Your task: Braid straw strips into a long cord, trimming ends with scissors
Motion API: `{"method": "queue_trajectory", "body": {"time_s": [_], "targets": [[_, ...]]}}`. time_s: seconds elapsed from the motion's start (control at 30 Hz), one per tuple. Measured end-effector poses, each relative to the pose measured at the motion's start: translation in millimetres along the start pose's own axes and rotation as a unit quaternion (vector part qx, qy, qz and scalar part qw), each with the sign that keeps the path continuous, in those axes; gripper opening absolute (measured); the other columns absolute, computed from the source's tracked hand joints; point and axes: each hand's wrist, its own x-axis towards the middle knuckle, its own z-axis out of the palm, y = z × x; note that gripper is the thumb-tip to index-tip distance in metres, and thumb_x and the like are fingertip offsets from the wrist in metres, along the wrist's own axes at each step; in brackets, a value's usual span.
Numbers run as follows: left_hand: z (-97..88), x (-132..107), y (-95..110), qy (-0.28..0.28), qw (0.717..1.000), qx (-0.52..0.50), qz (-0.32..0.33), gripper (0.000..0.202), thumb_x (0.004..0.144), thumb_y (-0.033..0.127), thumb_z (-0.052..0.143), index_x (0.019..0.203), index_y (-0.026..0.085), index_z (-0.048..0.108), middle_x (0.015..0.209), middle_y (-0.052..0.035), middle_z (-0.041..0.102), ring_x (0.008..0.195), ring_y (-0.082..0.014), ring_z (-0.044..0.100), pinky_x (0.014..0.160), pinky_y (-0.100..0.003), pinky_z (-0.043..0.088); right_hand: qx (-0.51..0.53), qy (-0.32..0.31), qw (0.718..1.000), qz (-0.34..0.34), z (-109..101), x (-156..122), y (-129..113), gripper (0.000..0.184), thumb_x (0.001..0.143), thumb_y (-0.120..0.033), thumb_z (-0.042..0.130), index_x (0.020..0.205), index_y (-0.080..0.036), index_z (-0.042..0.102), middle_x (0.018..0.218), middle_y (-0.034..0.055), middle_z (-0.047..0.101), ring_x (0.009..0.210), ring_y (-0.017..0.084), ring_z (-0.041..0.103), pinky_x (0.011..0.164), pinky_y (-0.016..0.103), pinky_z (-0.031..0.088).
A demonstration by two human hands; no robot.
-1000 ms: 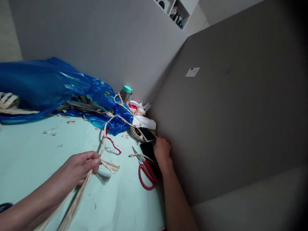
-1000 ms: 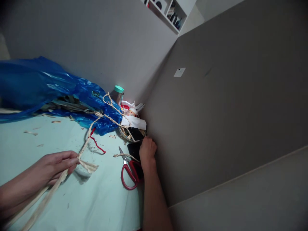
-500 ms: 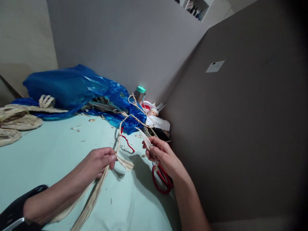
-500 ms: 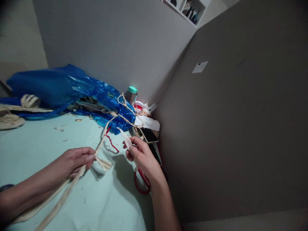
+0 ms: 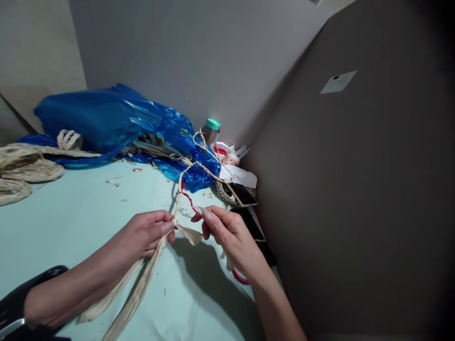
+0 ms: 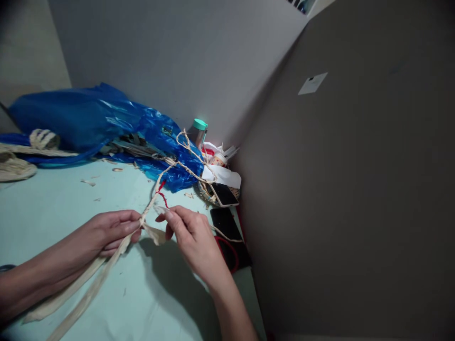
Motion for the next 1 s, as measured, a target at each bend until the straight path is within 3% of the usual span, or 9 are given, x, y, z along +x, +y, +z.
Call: {"method": "queue_trajectory", "body": {"time_s": [0.1,0.27,0.37,0.53,0.67,0.8,1.0], "targets": [[0.4,0.4,-0.7,-0.017,1.0,-0.016,0.014,0.021,0.083,0.042,0.065,0.087,0.021,0.063,0.075,0.0025,0.059,0.057,-0.0098,0.041,0.05,-0.023,0.024,-0.006,0.007,1.0,-0.018,7.3,-2.0,-7.3,0.03,0.102,-0.036,0.04,0.088,-0.019,0.061,0.068,-0.0034,0.061,0.066,0.01,0.051,0.066,0.023,0.036],[0.5,0.4,-0.2,-0.007,1.0,-0.023,0.016,0.024,0.082,0.042,0.065,0.089,0.019,0.062,0.071,0.0029,0.057,0.05,-0.0072,0.032,0.048,-0.023,0.019,-0.043,0.015,0.997,-0.056,19.7,1.2,1.4,0.016,0.095,-0.027,0.055,0.086,-0.02,0.066,0.085,0.0003,0.065,0.079,0.013,0.057,0.072,0.024,0.04],[0.6,1.1,0.1,-0.008,0.999,-0.028,0.015,0.023,0.085,0.041,0.061,0.092,0.019,0.061,0.07,0.0027,0.058,0.05,-0.0067,0.031,0.048,-0.022,0.019,-0.053,0.028,0.998,-0.029,27.1,3.4,7.1,0.009,0.091,-0.025,0.059,0.092,-0.02,0.067,0.085,0.0005,0.066,0.075,0.013,0.057,0.068,0.024,0.04],[2.4,1.3,0.6,0.0,0.999,-0.046,0.012,0.023,0.083,0.041,0.063,0.092,0.02,0.059,0.071,0.0031,0.058,0.049,-0.0063,0.03,0.047,-0.023,0.018,-0.072,0.038,0.996,0.029,33.3,3.8,6.2,0.014,0.088,-0.03,0.062,0.095,-0.018,0.061,0.073,-0.001,0.061,0.063,0.012,0.051,0.058,0.023,0.037],[2.9,-0.2,1.7,0.001,0.999,-0.045,0.015,0.024,0.082,0.041,0.065,0.091,0.02,0.058,0.071,0.0036,0.057,0.05,-0.0067,0.035,0.048,-0.023,0.02,-0.077,0.025,0.996,0.023,32.8,6.2,11.0,0.022,0.09,-0.036,0.059,0.1,-0.017,0.065,0.092,0.0039,0.066,0.074,0.014,0.057,0.065,0.024,0.04],[3.2,-2.1,0.9,-0.003,0.999,-0.03,0.013,0.023,0.083,0.042,0.063,0.088,0.02,0.059,0.069,0.0037,0.057,0.055,-0.0089,0.042,0.051,-0.023,0.024,-0.047,-0.042,0.997,0.038,33.3,9.3,19.3,0.026,0.093,-0.036,0.055,0.107,-0.017,0.066,0.073,0.0003,0.066,0.064,0.013,0.056,0.061,0.023,0.038],[5.6,-4.1,0.3,0.018,0.999,-0.031,-0.01,0.027,0.078,0.044,0.066,0.092,0.021,0.059,0.069,0.0022,0.059,0.052,-0.0102,0.043,0.049,-0.023,0.024,-0.186,-0.018,0.982,0.017,34.9,10.2,17.0,0.011,0.091,-0.024,0.057,0.089,-0.018,0.066,0.071,0.0004,0.063,0.066,0.014,0.053,0.063,0.025,0.034]]}}
